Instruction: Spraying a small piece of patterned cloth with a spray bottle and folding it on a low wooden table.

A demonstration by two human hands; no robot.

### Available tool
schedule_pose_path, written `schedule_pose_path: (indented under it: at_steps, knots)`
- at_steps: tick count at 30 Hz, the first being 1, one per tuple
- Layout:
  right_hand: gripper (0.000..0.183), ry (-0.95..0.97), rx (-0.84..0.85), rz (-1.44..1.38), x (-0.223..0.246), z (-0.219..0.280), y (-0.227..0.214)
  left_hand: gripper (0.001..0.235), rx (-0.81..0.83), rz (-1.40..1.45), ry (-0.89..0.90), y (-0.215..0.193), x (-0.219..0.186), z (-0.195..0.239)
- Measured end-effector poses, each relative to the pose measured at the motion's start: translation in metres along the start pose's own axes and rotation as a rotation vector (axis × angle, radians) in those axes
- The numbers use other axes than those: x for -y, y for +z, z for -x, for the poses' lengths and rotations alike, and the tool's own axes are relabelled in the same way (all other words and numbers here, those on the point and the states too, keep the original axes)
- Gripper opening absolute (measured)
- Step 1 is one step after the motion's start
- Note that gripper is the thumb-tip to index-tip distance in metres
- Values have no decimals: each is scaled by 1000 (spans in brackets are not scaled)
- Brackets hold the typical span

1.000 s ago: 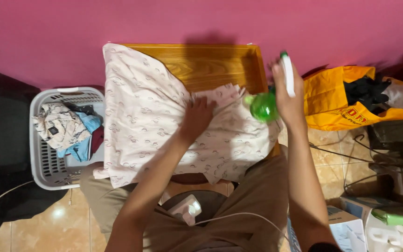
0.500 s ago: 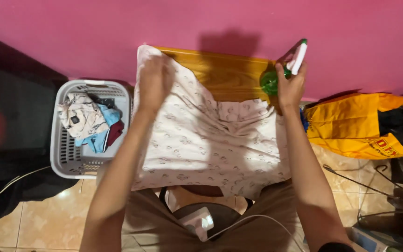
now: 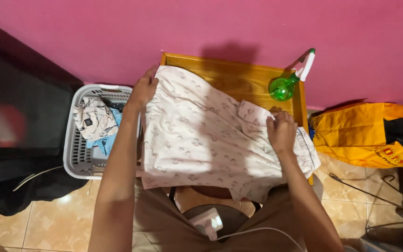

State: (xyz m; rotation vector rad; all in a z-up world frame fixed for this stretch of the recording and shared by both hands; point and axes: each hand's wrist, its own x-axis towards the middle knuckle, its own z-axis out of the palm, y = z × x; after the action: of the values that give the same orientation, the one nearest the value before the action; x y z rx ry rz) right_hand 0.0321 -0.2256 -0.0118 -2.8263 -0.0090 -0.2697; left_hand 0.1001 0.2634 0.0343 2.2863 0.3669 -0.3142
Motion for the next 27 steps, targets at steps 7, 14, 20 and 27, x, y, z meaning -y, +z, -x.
schedule_pose_path:
  at_steps: [7, 14, 20, 27]
  knots:
    - [37, 235, 278, 59, 12, -19, -101, 43, 54, -47, 1, -4, 37, -16]
    - [28, 59, 55, -238, 24, -55, -181, 12, -215, 92, 145, -61, -36, 61]
    - [17, 11, -49, -910, 13, -39, -227, 21, -373, 184, 491, -86, -69, 112]
    - [8, 72, 24, -837, -7, 60, -179, 14, -345, -149, 386, -44, 4, 164]
